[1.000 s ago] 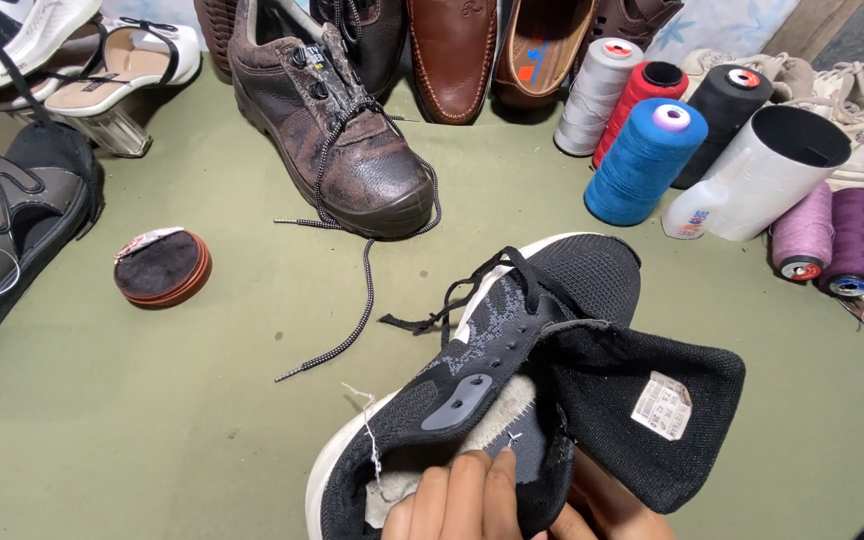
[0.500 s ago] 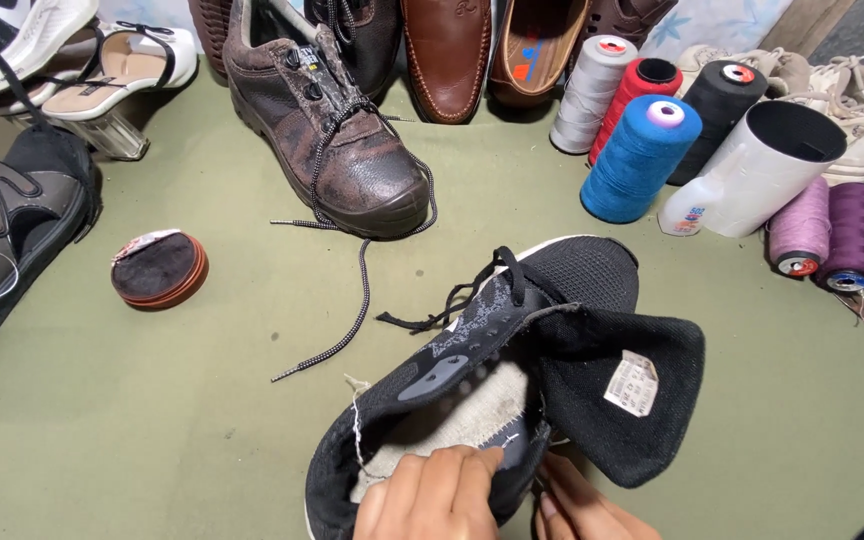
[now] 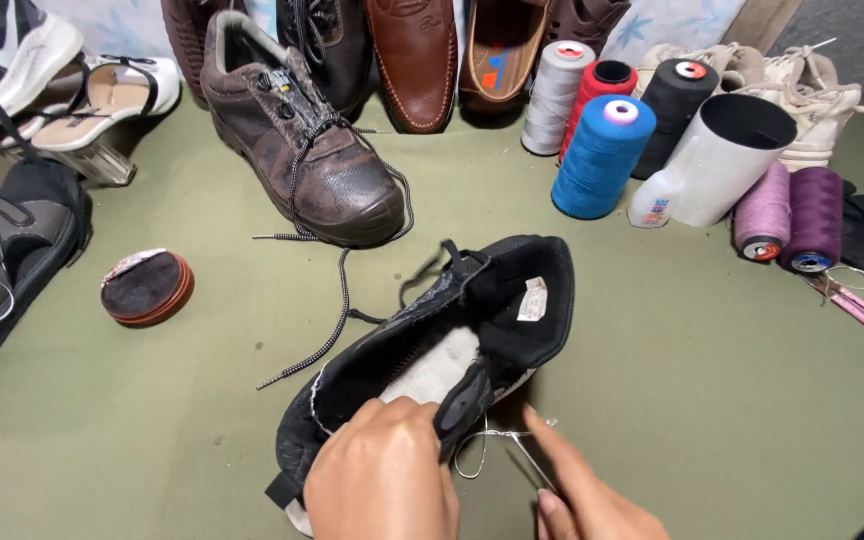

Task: Hand-sewing the sole of a sneaker using a needle and thread at a repair bench.

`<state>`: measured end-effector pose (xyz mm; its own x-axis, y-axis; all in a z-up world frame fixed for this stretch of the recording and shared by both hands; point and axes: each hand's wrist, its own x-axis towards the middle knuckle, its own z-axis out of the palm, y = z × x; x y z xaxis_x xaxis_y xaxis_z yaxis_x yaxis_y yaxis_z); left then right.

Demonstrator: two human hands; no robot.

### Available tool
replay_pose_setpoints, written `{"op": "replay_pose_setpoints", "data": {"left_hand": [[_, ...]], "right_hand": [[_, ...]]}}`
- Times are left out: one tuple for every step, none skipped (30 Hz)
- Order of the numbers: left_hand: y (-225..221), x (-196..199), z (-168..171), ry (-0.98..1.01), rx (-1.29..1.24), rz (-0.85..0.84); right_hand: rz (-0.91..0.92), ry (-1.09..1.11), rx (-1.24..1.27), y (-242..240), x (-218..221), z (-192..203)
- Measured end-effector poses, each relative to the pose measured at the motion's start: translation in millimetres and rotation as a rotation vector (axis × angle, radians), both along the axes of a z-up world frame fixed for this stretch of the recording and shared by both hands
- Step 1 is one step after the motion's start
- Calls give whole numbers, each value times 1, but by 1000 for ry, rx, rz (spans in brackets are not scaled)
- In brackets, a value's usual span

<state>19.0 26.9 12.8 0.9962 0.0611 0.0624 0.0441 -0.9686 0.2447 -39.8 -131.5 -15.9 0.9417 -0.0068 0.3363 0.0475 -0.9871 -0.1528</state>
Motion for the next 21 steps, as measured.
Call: {"op": "replay_pose_setpoints", "data": {"left_hand": [[4, 4, 10, -3, 1, -1], [7, 7, 20, 132, -16, 74], [11, 11, 30, 266, -35, 151], [14, 13, 43, 265, -34, 150], [17, 16, 56, 330, -58, 175], [20, 18, 69, 396, -77, 198], [20, 18, 68, 395, -70, 195], [21, 17, 66, 405, -79, 200], [23, 17, 64, 415, -88, 205], [22, 16, 59, 417, -92, 207], [22, 16, 54, 407, -59, 186], [21, 16, 50, 396, -25, 164], [21, 16, 52, 397, -29, 165], [22, 16, 55, 406, -49, 167], [23, 17, 59, 415, -69, 169], [24, 17, 69, 414, -67, 169], [25, 18, 80, 457, -102, 209], [26, 18, 90, 500, -142, 252], [28, 20, 96, 500, -144, 254], [29, 21, 103, 525, -224, 251], [31, 22, 109, 549, -303, 248]], "right_hand": [[-4, 44, 41, -1, 2, 4], [-2, 89, 77, -3, 4, 8], [0, 134, 113, -5, 6, 12], [-3, 180, 154, -6, 8, 15], [-5, 226, 195, -7, 9, 18], [-10, 272, 241, -8, 11, 20], [-15, 318, 287, -9, 12, 22], [-17, 365, 329, -10, 13, 24], [-20, 412, 371, -11, 14, 26], [-20, 460, 407, -12, 16, 28], [-20, 508, 443, -13, 17, 30], [-22, 556, 479, -14, 19, 32], [-23, 603, 515, -15, 21, 35], [-25, 649, 558, -16, 22, 37], [-27, 694, 601, -17, 24, 40], [-26, 693, 604, -16, 22, 38], [78, 482, 619, -14, 19, 35], [182, 272, 624, -13, 17, 33], [184, 273, 622, -12, 17, 37], [114, 345, 615, -10, 16, 41], [43, 416, 607, -9, 15, 45]]}}
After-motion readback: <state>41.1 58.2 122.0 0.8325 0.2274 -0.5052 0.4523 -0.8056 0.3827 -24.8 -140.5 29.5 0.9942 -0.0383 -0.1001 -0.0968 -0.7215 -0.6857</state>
